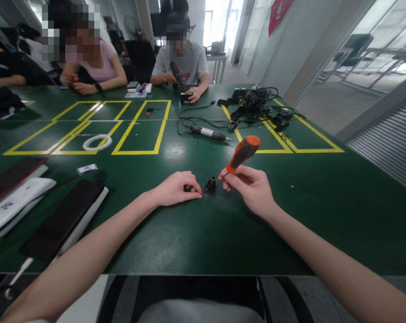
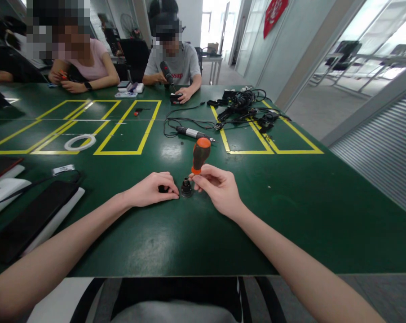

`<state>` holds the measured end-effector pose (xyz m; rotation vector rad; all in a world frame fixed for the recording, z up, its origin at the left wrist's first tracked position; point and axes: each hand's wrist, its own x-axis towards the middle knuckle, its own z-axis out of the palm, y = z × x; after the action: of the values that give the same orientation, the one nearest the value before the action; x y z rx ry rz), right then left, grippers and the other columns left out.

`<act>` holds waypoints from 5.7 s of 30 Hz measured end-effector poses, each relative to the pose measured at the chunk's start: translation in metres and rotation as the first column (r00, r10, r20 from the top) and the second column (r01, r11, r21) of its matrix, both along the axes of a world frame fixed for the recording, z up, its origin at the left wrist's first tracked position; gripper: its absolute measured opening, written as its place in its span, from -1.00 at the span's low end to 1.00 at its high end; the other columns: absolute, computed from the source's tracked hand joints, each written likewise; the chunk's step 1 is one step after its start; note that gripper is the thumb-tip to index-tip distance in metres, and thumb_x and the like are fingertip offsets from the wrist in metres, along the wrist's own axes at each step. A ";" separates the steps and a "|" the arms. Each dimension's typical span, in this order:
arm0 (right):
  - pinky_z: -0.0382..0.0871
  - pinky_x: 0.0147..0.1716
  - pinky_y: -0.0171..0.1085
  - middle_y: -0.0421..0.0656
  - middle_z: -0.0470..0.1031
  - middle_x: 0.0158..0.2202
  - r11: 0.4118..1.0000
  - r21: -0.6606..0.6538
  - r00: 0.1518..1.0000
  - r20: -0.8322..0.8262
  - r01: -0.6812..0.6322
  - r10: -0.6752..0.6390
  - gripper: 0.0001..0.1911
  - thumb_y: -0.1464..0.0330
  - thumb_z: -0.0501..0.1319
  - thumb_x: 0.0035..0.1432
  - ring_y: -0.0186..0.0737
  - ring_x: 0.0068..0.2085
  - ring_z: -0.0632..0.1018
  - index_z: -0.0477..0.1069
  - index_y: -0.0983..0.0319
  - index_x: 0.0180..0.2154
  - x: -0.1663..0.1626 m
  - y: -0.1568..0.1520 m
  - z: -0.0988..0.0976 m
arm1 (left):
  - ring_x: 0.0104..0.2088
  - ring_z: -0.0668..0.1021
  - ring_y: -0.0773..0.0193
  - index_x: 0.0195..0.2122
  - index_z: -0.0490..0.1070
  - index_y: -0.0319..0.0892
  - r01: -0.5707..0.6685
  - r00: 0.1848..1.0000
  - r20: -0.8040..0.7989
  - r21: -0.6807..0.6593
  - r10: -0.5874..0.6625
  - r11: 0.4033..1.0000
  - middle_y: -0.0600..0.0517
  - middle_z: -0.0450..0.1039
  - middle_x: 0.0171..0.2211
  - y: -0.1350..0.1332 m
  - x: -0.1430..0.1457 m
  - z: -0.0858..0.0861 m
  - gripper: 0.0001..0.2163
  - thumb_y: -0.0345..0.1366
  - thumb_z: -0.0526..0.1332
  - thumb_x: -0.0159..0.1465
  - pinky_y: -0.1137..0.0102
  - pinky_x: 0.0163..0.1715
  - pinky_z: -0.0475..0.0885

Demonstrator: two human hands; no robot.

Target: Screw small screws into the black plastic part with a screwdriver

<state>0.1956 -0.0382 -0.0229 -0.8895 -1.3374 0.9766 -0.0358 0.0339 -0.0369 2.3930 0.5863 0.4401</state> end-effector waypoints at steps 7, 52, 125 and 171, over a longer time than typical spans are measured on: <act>0.51 -0.50 -0.30 -0.15 0.64 -0.37 1.000 -0.009 1.000 0.026 0.005 -0.004 -0.69 0.08 0.46 0.12 -0.34 -0.51 0.54 0.60 0.19 -0.38 0.001 0.000 -0.001 | -0.33 0.48 0.31 -0.30 0.61 -0.18 -0.012 1.000 -0.011 0.021 0.012 1.000 0.07 0.48 -0.42 -0.001 0.001 0.001 -0.92 -0.34 0.34 0.33 0.42 -0.26 0.33; 0.54 -0.50 -0.22 -0.08 0.64 -0.23 0.996 0.037 0.989 0.120 0.085 -0.089 -0.68 0.05 0.41 0.17 -0.33 -0.51 0.52 0.67 0.18 -0.34 -0.002 -0.001 0.002 | -0.31 0.48 0.29 -0.29 0.56 -0.17 -0.001 1.000 0.016 0.102 0.000 0.995 0.03 0.52 -0.36 -0.008 0.002 -0.006 -0.86 -0.25 0.30 0.39 0.41 -0.26 0.36; 0.56 -0.44 -0.27 -0.19 0.63 -0.41 1.000 0.018 0.999 -0.022 -0.024 0.024 -0.72 0.13 0.45 0.16 -0.32 -0.49 0.56 0.56 0.18 -0.23 -0.003 -0.003 0.000 | -0.25 0.52 0.28 0.01 0.58 -0.19 -0.145 0.980 0.115 -0.156 0.164 0.977 -0.04 0.55 -0.13 -0.012 0.015 -0.006 -0.70 -0.16 0.35 0.33 0.39 -0.21 0.41; 0.49 -0.49 -0.27 -0.20 0.62 -0.40 0.998 -0.027 0.995 -0.085 -0.054 0.051 -0.67 0.09 0.45 0.15 -0.32 -0.51 0.53 0.59 0.16 -0.16 -0.001 0.002 -0.001 | -0.29 0.47 0.28 0.23 0.42 -0.14 -0.101 0.992 0.075 -0.015 0.102 0.995 0.01 0.53 -0.18 -0.012 0.013 -0.007 -0.48 -0.10 0.37 0.29 0.37 -0.23 0.39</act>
<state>0.1948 -0.0366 -0.0239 -0.8301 -1.2834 1.0653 -0.0232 0.0222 -0.0441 2.3317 0.6762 0.5673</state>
